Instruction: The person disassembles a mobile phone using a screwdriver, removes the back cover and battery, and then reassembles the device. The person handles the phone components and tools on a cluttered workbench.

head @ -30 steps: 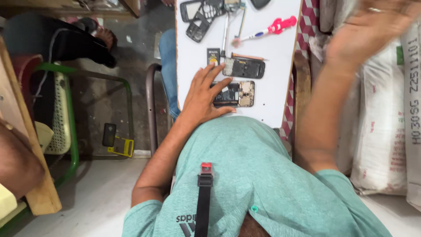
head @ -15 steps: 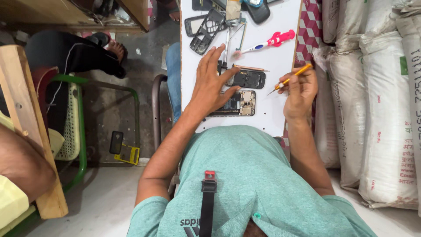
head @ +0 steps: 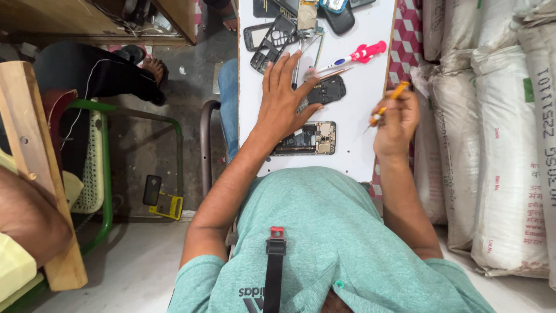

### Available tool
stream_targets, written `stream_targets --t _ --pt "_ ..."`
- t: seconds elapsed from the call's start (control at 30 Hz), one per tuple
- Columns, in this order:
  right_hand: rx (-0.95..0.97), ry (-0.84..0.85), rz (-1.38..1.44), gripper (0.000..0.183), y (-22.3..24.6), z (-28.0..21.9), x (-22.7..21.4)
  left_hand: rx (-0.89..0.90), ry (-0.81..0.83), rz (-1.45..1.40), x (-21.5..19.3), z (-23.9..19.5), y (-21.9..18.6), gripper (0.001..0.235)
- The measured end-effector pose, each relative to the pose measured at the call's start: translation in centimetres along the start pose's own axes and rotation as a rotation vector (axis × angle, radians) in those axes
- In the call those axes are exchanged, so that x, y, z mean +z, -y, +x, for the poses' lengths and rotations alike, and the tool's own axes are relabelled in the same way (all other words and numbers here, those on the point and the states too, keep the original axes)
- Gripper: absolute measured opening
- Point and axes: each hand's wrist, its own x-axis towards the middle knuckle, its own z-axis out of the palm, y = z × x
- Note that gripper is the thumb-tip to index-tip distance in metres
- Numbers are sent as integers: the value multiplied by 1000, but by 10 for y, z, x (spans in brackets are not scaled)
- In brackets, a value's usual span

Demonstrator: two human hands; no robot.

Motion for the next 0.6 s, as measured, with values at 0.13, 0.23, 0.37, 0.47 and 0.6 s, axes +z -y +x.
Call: stream_targets --t 0.13,0.23,0.37,0.47,0.6 --pt "14 -414 446 27 15 21 -65 -9 -8 -44 -6 -13 2 62" --pt "8 -571 567 24 36 38 -114 -39 -34 -72 -23 -35 6 63" --pt "-52 -472 253 34 38 12 -118 -38 44 -143 -39 -76 2 68" --pt "38 -303 129 44 28 -5 -67 -24 138 -158 -48 -82 -4 74" --pt "125 -53 51 37 23 -19 -2 32 130 -136 -49 -83 -6 71"
